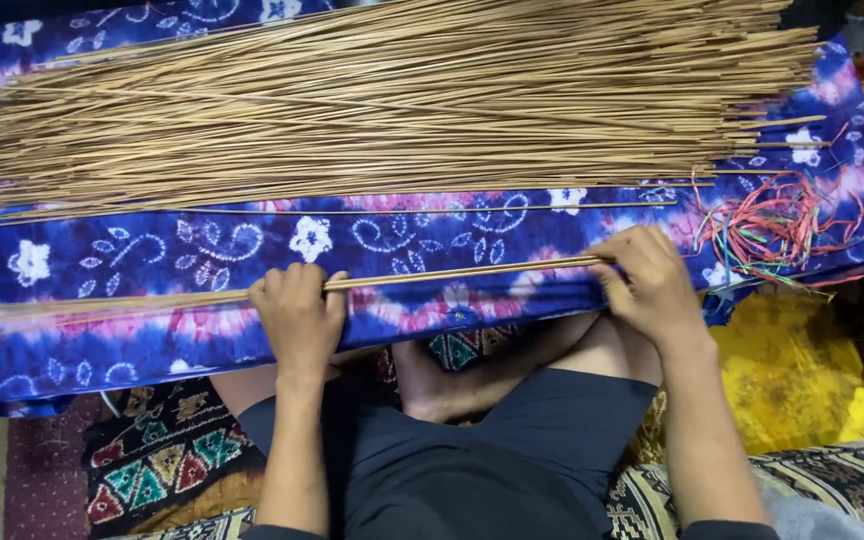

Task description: The person is manually sorting and organizing long, thin wooden sticks into bundles on a cloth spread on the floor.

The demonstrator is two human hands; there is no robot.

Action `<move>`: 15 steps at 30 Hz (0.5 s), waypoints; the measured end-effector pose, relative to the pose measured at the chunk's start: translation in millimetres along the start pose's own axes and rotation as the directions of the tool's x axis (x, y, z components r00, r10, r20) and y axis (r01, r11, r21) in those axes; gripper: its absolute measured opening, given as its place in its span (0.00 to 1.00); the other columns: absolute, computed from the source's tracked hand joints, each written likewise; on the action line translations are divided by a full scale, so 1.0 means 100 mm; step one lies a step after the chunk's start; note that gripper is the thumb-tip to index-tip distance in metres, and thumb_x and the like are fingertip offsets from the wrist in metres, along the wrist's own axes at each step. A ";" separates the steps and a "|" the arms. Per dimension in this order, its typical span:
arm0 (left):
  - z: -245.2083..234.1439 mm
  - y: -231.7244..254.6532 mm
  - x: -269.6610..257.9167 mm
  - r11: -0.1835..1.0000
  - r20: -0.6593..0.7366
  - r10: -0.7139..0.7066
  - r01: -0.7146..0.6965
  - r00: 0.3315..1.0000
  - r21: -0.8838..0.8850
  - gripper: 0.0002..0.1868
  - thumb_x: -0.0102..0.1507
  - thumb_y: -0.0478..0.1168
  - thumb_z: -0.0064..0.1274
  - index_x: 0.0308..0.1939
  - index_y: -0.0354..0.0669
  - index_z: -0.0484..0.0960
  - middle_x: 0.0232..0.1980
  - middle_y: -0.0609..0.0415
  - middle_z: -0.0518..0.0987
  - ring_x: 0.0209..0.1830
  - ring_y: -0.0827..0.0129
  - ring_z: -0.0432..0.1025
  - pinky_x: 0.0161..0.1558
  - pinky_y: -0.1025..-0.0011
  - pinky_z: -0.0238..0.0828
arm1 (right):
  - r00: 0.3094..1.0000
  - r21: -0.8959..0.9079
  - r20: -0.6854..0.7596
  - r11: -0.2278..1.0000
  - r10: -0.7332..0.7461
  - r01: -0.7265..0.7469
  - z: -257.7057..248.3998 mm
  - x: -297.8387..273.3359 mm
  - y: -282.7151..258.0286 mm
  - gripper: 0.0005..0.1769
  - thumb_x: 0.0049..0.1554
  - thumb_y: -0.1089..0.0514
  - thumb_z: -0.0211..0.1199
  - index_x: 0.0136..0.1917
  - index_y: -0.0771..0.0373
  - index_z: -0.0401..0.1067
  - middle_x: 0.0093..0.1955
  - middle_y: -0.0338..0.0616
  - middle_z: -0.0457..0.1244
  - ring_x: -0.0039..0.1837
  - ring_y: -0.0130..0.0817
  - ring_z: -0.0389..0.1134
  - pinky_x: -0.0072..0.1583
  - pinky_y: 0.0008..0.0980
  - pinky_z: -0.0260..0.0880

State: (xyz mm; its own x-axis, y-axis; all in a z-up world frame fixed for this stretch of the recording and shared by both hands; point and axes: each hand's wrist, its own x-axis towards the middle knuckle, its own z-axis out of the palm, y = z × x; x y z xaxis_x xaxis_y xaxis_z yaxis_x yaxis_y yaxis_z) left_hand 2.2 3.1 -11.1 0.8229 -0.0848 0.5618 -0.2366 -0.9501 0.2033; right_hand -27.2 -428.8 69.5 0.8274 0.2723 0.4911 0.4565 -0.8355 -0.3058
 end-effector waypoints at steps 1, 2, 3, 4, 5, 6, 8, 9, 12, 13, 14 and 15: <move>-0.04 0.00 0.01 1.000 -0.001 0.002 -0.002 1.000 -0.003 0.19 0.59 0.53 0.68 0.31 0.53 0.72 0.30 0.61 0.66 0.36 0.61 0.66 0.51 0.59 0.60 | 1.000 -0.003 -0.001 1.000 0.001 -0.001 0.09 -0.05 0.11 0.09 0.64 0.48 0.64 0.49 0.54 0.77 0.42 0.40 0.64 0.47 0.48 0.66 0.52 0.41 0.66; -0.08 0.00 0.02 1.000 -0.022 -0.008 0.007 1.000 -0.016 0.20 0.58 0.51 0.70 0.29 0.52 0.72 0.29 0.60 0.66 0.35 0.61 0.66 0.50 0.59 0.60 | 0.994 0.167 -0.033 0.981 0.102 -0.095 0.18 -0.10 0.23 0.15 0.62 0.43 0.64 0.52 0.54 0.78 0.47 0.40 0.66 0.52 0.45 0.68 0.57 0.39 0.67; -0.11 0.00 0.04 0.999 -0.042 -0.017 0.016 0.999 -0.029 0.21 0.58 0.50 0.72 0.27 0.51 0.72 0.27 0.60 0.66 0.34 0.61 0.66 0.49 0.60 0.61 | 0.978 0.334 -0.049 0.926 0.205 -0.177 0.27 -0.14 0.35 0.21 0.61 0.37 0.63 0.54 0.54 0.79 0.52 0.40 0.68 0.57 0.42 0.70 0.61 0.37 0.69; -0.09 -0.06 0.03 0.999 -0.037 -0.013 0.012 0.999 -0.032 0.21 0.58 0.50 0.72 0.27 0.51 0.72 0.27 0.60 0.66 0.34 0.61 0.66 0.49 0.60 0.61 | 0.976 0.332 -0.048 0.925 0.212 -0.184 0.22 -0.11 0.32 0.21 0.61 0.37 0.63 0.54 0.54 0.79 0.52 0.40 0.68 0.57 0.42 0.70 0.61 0.37 0.69; -0.08 -0.13 0.01 1.000 -0.041 -0.001 0.000 0.999 -0.023 0.21 0.58 0.49 0.72 0.27 0.52 0.72 0.27 0.60 0.66 0.34 0.61 0.66 0.49 0.61 0.60 | 0.924 0.496 -0.059 0.814 0.378 -0.301 0.18 -0.07 0.30 0.33 0.62 0.28 0.50 0.58 0.56 0.76 0.57 0.43 0.67 0.61 0.38 0.69 0.64 0.35 0.68; -0.06 -0.20 0.02 1.000 -0.045 0.013 -0.014 0.999 -0.012 0.21 0.59 0.49 0.72 0.27 0.53 0.72 0.26 0.60 0.66 0.34 0.61 0.66 0.49 0.61 0.60 | 0.846 0.646 -0.040 0.659 0.532 -0.384 0.14 -0.02 0.27 0.45 0.63 0.20 0.37 0.63 0.58 0.73 0.61 0.45 0.66 0.64 0.34 0.68 0.67 0.33 0.68; -0.19 -0.25 0.04 1.000 -0.031 0.017 -0.017 0.999 -0.005 0.20 0.60 0.48 0.72 0.28 0.53 0.73 0.27 0.60 0.66 0.35 0.61 0.66 0.50 0.62 0.60 | 0.787 0.834 -0.005 0.437 0.617 -0.337 0.11 0.11 0.24 0.44 0.61 0.21 0.35 0.67 0.56 0.68 0.64 0.43 0.66 0.68 0.34 0.68 0.70 0.32 0.69; -0.25 -0.28 0.05 1.000 -0.020 0.015 -0.014 1.000 0.003 0.19 0.61 0.47 0.72 0.29 0.53 0.73 0.27 0.61 0.66 0.35 0.62 0.66 0.51 0.62 0.61 | 0.733 0.952 0.056 0.186 0.677 -0.244 0.09 0.18 0.22 0.44 0.60 0.22 0.34 0.72 0.53 0.63 0.68 0.41 0.65 0.72 0.33 0.68 0.73 0.32 0.70; -0.18 -0.05 0.13 0.998 0.011 0.060 -0.060 0.998 0.008 0.20 0.61 0.47 0.70 0.26 0.51 0.72 0.26 0.58 0.67 0.33 0.58 0.66 0.48 0.58 0.60 | 0.793 0.942 0.206 0.104 0.573 -0.320 0.33 0.27 -0.05 0.54 0.56 0.17 0.30 0.75 0.57 0.62 0.69 0.45 0.64 0.74 0.38 0.65 0.75 0.39 0.61; -0.18 0.04 0.16 0.998 0.014 0.061 -0.061 0.998 0.010 0.20 0.61 0.47 0.70 0.26 0.51 0.72 0.26 0.58 0.67 0.33 0.58 0.66 0.48 0.58 0.60 | 0.792 0.942 0.208 0.100 0.574 -0.321 0.44 0.23 0.02 0.54 0.56 0.17 0.30 0.75 0.57 0.62 0.69 0.45 0.64 0.74 0.38 0.65 0.75 0.39 0.61; -0.18 0.14 0.18 0.998 0.010 0.064 -0.063 0.998 -0.019 0.19 0.59 0.46 0.71 0.26 0.50 0.73 0.26 0.58 0.67 0.33 0.58 0.67 0.47 0.59 0.61 | 0.827 0.944 0.212 0.111 0.521 -0.311 0.54 0.17 0.08 0.56 0.58 0.17 0.29 0.73 0.62 0.64 0.67 0.52 0.65 0.72 0.44 0.66 0.74 0.44 0.62; -0.18 0.23 0.21 0.997 0.006 0.066 -0.066 0.998 -0.049 0.19 0.58 0.45 0.71 0.26 0.50 0.73 0.26 0.58 0.68 0.33 0.59 0.68 0.47 0.61 0.61 | 0.859 0.946 0.215 0.120 0.466 -0.302 0.65 0.12 0.15 0.57 0.59 0.18 0.27 0.72 0.68 0.65 0.64 0.59 0.67 0.70 0.51 0.68 0.73 0.48 0.64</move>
State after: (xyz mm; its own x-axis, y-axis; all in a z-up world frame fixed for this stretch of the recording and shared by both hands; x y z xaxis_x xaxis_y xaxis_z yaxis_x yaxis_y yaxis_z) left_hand 4.9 -15.4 19.9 0.8084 -0.1493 0.5694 -0.3154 -0.9266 0.2048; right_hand 10.8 -406.8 18.4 0.9931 -0.0529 0.1043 0.1147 0.2688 -0.9563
